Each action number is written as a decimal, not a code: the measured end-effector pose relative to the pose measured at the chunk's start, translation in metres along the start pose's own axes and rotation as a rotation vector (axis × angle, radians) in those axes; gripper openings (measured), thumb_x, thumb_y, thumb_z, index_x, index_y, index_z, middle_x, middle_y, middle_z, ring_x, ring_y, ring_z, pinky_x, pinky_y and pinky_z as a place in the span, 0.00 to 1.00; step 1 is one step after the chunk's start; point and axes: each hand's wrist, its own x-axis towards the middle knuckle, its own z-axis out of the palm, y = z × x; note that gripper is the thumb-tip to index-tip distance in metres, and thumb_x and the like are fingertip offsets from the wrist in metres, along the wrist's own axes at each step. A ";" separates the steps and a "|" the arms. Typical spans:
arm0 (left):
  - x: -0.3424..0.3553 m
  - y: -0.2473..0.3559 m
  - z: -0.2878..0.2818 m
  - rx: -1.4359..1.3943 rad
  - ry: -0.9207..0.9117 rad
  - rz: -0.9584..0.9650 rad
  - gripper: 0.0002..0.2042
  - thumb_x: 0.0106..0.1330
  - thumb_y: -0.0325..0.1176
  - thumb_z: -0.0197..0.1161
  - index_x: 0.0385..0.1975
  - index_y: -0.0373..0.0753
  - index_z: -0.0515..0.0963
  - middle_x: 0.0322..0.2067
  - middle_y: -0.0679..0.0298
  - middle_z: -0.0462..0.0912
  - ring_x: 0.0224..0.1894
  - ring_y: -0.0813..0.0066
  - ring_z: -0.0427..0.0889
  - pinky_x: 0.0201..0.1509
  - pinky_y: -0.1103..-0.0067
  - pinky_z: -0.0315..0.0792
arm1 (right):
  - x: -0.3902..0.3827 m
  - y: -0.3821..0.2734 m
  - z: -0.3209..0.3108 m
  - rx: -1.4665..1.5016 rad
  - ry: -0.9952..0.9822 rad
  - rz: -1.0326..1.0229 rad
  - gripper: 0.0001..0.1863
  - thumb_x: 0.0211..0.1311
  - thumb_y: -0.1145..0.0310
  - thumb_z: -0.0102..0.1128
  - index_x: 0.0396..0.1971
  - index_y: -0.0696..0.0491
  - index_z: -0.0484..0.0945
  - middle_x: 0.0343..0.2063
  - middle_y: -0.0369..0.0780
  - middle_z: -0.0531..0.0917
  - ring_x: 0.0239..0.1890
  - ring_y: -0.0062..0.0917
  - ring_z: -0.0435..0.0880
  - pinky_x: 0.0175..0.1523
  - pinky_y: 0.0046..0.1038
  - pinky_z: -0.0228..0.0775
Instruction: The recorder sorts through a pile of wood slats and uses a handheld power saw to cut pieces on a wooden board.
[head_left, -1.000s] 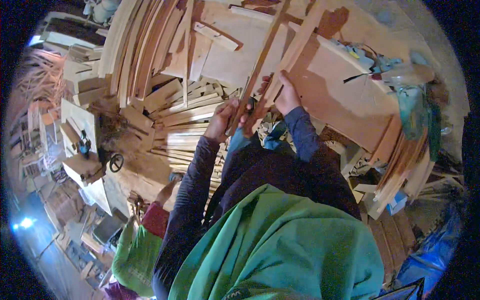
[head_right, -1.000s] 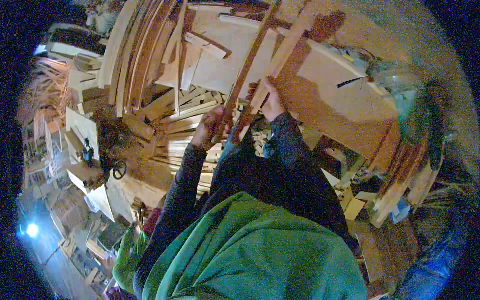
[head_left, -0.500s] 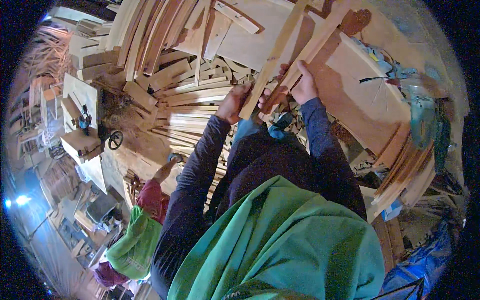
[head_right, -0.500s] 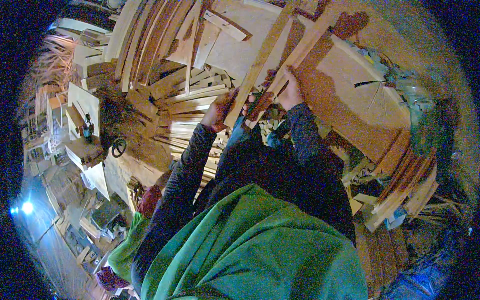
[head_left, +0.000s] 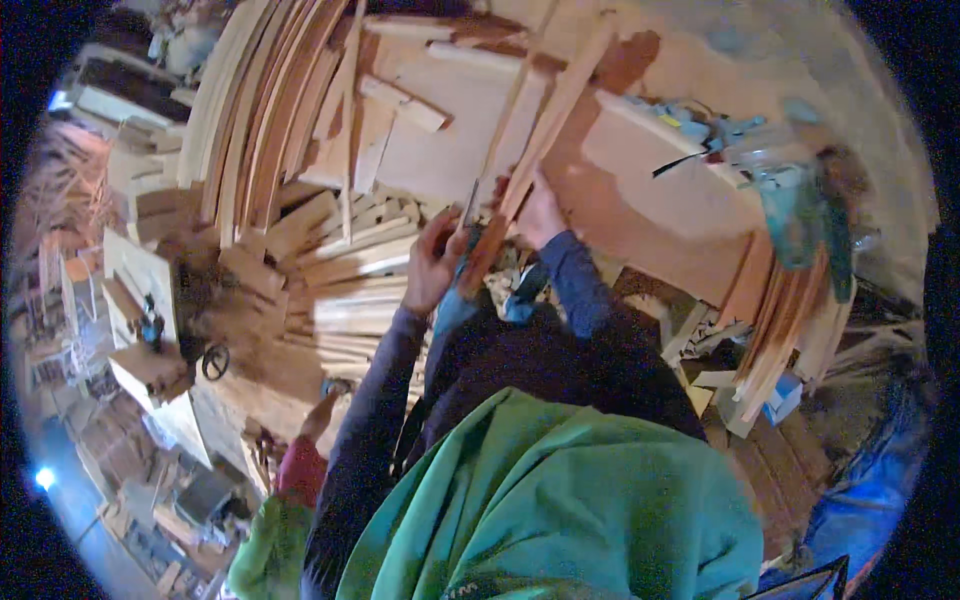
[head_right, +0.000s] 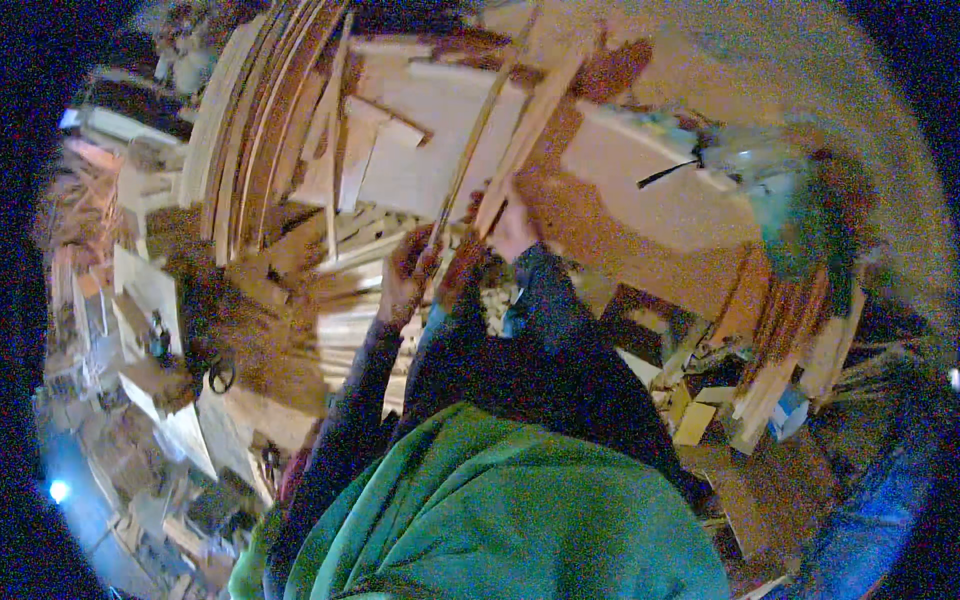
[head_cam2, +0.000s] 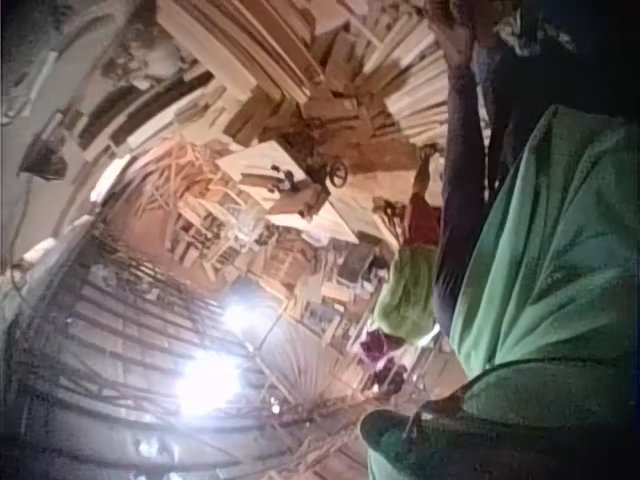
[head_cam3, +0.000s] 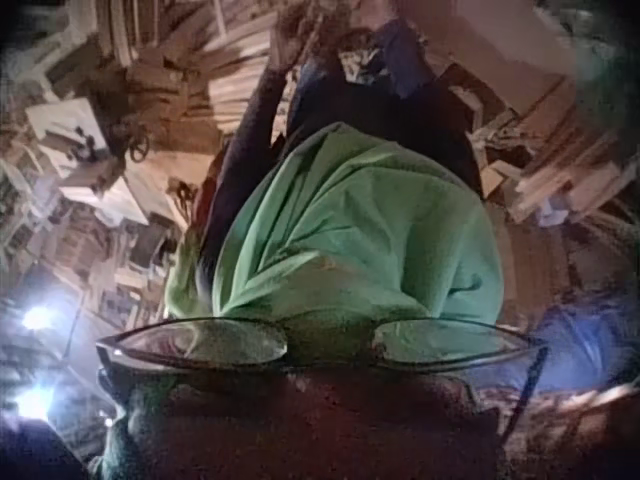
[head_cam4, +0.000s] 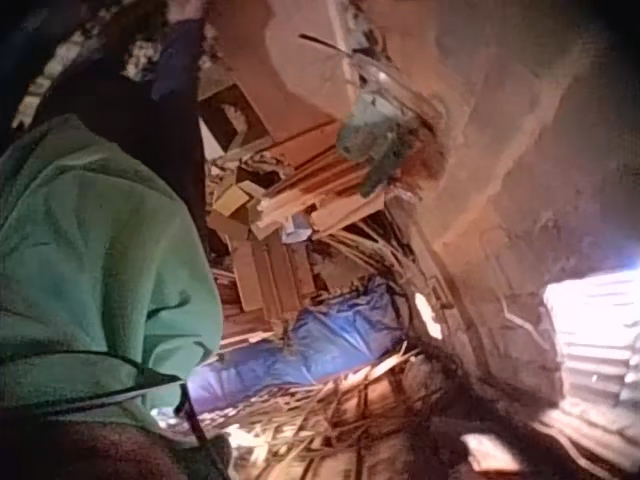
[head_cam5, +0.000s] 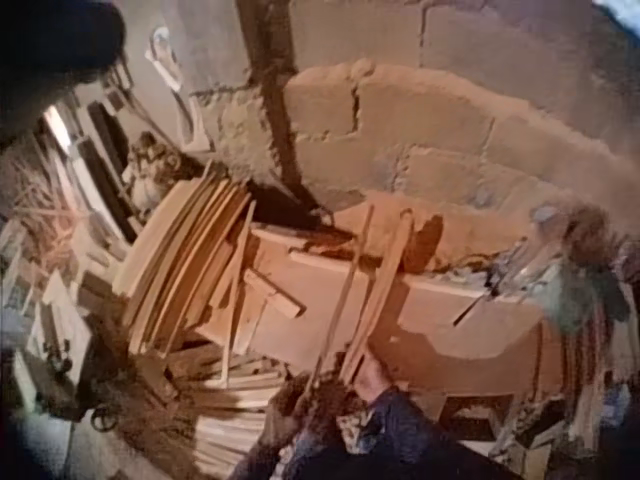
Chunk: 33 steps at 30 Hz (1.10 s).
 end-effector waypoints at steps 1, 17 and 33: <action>-0.002 0.000 0.006 0.052 0.025 0.092 0.19 0.69 0.30 0.56 0.59 0.33 0.68 0.49 0.59 0.78 0.49 0.73 0.77 0.52 0.78 0.73 | -0.002 0.001 0.001 0.014 0.001 0.018 0.28 0.67 0.39 0.43 0.45 0.51 0.71 0.33 0.40 0.80 0.38 0.34 0.80 0.43 0.43 0.76; -0.014 0.000 0.027 0.531 0.103 0.314 0.18 0.60 0.28 0.62 0.51 0.38 0.74 0.47 0.53 0.74 0.46 0.55 0.75 0.50 0.67 0.73 | -0.019 -0.004 0.020 -0.113 -0.124 -0.017 0.18 0.66 0.50 0.52 0.44 0.48 0.75 0.36 0.34 0.79 0.38 0.24 0.78 0.46 0.34 0.73; 0.089 0.048 -0.315 1.503 0.794 0.221 0.19 0.53 0.35 0.64 0.46 0.40 0.74 0.43 0.54 0.73 0.48 0.52 0.72 0.50 0.59 0.68 | -0.009 -0.006 0.008 -0.079 -0.226 0.043 0.16 0.69 0.53 0.52 0.40 0.51 0.71 0.33 0.38 0.76 0.36 0.30 0.76 0.48 0.36 0.71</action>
